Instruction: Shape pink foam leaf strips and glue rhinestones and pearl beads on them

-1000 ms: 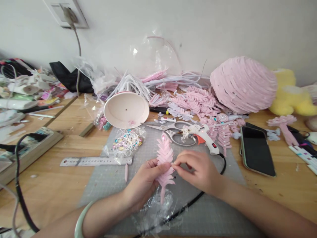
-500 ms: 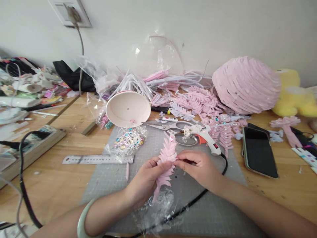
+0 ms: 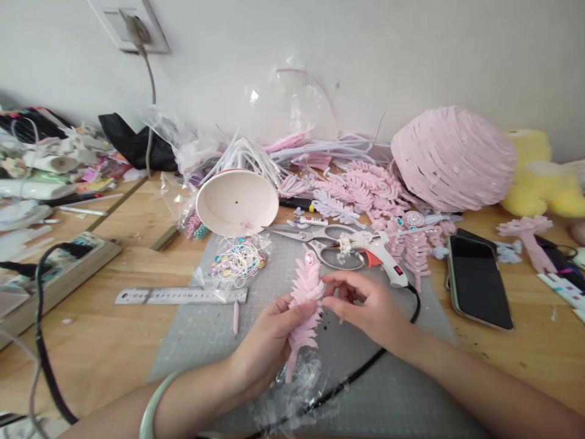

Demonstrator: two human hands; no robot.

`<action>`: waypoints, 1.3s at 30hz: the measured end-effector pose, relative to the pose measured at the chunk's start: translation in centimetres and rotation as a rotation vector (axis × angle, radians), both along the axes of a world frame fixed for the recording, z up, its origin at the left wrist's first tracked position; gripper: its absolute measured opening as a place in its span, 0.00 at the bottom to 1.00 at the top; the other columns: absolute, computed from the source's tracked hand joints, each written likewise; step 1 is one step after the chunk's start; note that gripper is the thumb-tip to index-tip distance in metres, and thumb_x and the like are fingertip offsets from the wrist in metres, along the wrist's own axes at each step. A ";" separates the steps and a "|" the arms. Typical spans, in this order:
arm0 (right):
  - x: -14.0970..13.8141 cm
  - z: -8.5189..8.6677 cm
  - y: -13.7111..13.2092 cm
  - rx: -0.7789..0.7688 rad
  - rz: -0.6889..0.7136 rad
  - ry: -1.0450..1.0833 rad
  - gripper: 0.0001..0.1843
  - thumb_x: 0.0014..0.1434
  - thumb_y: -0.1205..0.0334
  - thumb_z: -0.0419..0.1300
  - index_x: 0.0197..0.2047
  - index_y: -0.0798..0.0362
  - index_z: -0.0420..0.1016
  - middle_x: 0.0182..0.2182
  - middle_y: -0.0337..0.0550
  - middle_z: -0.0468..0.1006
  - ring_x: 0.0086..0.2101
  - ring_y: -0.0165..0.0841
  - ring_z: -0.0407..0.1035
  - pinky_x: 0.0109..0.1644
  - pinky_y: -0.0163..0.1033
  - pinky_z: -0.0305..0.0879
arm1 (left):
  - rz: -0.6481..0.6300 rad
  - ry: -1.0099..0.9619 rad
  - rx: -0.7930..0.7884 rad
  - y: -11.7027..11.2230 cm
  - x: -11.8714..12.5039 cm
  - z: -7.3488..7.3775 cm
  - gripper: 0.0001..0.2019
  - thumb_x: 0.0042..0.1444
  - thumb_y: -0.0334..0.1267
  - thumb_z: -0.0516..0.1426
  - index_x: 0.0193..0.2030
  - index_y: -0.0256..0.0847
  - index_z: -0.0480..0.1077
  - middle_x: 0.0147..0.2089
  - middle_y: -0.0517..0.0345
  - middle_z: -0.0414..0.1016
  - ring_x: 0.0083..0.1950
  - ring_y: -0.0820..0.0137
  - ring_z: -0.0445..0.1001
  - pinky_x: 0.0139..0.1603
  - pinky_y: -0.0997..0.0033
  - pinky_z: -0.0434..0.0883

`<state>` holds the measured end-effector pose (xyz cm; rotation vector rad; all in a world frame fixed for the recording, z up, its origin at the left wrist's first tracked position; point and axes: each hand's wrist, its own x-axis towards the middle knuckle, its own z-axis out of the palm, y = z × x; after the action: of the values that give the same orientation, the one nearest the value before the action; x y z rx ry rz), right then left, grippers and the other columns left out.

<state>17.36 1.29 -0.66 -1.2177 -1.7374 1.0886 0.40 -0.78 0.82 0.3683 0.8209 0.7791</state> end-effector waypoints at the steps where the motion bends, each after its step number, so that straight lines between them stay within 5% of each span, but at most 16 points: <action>1: 0.1 0.0 0.1 -0.023 0.017 0.008 0.10 0.54 0.57 0.61 0.38 0.53 0.76 0.24 0.37 0.75 0.22 0.26 0.64 0.23 0.30 0.61 | -0.012 -0.004 -0.003 0.0 0.0 -0.1 0.10 0.45 0.37 0.67 0.30 0.33 0.74 0.25 0.60 0.73 0.24 0.79 0.68 0.25 0.83 0.65; 5: 0.4 0.2 0.3 0.049 0.097 -0.053 0.09 0.58 0.59 0.59 0.31 0.52 0.77 0.23 0.37 0.77 0.25 0.27 0.68 0.27 0.30 0.63 | -0.028 -0.008 -0.002 0.1 -0.1 -0.2 0.11 0.47 0.38 0.66 0.34 0.33 0.75 0.28 0.58 0.75 0.27 0.77 0.71 0.29 0.81 0.68; 10: 0.5 0.5 0.2 0.256 0.171 -0.130 0.07 0.59 0.62 0.58 0.36 0.52 0.77 0.29 0.38 0.79 0.29 0.27 0.71 0.32 0.29 0.66 | 0.028 0.035 0.004 0.3 0.0 0.0 0.10 0.46 0.38 0.67 0.27 0.34 0.73 0.22 0.62 0.73 0.21 0.80 0.68 0.23 0.84 0.63; 17: -0.1 -0.2 -0.8 0.829 0.095 -0.444 0.10 0.60 0.70 0.52 0.31 0.57 0.73 0.25 0.45 0.77 0.26 0.31 0.71 0.30 0.35 0.65 | 0.029 0.059 -0.025 -0.6 0.2 0.1 0.11 0.47 0.40 0.65 0.27 0.33 0.73 0.25 0.58 0.76 0.24 0.76 0.72 0.28 0.80 0.68; 19: -0.2 -0.2 -0.9 0.749 0.104 -0.401 0.09 0.60 0.69 0.53 0.31 0.56 0.72 0.24 0.43 0.76 0.26 0.30 0.70 0.30 0.34 0.65 | 0.043 0.063 -0.026 -0.6 0.2 0.2 0.11 0.47 0.39 0.65 0.27 0.33 0.73 0.24 0.58 0.76 0.24 0.76 0.72 0.27 0.81 0.68; 23: 0.0 -0.1 -0.4 0.210 0.063 -0.117 0.09 0.58 0.62 0.57 0.42 0.54 0.73 0.29 0.39 0.77 0.24 0.26 0.68 0.27 0.30 0.65 | 0.072 0.060 -0.037 -0.3 0.1 0.4 0.11 0.44 0.39 0.67 0.25 0.33 0.73 0.21 0.61 0.73 0.20 0.80 0.68 0.21 0.84 0.64; 26: 0.2 -0.1 0.1 0.019 0.057 -0.018 0.11 0.58 0.60 0.58 0.43 0.53 0.74 0.30 0.39 0.78 0.26 0.27 0.69 0.28 0.30 0.65 | 0.046 0.047 -0.042 -0.1 0.1 0.4 0.11 0.42 0.37 0.68 0.24 0.33 0.72 0.21 0.61 0.73 0.20 0.80 0.68 0.21 0.84 0.63; 29: 0.3 0.0 0.4 0.001 0.083 -0.036 0.07 0.57 0.59 0.59 0.34 0.52 0.77 0.27 0.38 0.78 0.26 0.27 0.69 0.28 0.30 0.64 | 0.023 0.026 -0.044 0.0 0.1 0.3 0.10 0.42 0.36 0.68 0.26 0.33 0.73 0.22 0.61 0.73 0.22 0.79 0.69 0.22 0.84 0.64; 35: 0.5 0.4 0.4 0.043 0.127 -0.087 0.07 0.59 0.61 0.57 0.35 0.50 0.77 0.27 0.37 0.78 0.26 0.27 0.69 0.29 0.30 0.62 | 0.068 0.023 -0.023 0.3 0.1 0.0 0.11 0.43 0.36 0.68 0.30 0.34 0.74 0.22 0.61 0.73 0.23 0.78 0.69 0.24 0.84 0.65; 39: 0.1 0.0 -0.3 0.190 0.025 -0.177 0.06 0.56 0.66 0.57 0.29 0.53 0.74 0.23 0.37 0.74 0.23 0.26 0.65 0.26 0.30 0.59 | 0.040 0.058 -0.022 0.0 0.2 -0.2 0.11 0.46 0.37 0.66 0.35 0.34 0.74 0.28 0.57 0.76 0.28 0.74 0.73 0.31 0.78 0.70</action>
<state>17.43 0.98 -0.70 -1.2053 -1.9455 0.8286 0.56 -0.81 0.58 0.3568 0.8927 0.7990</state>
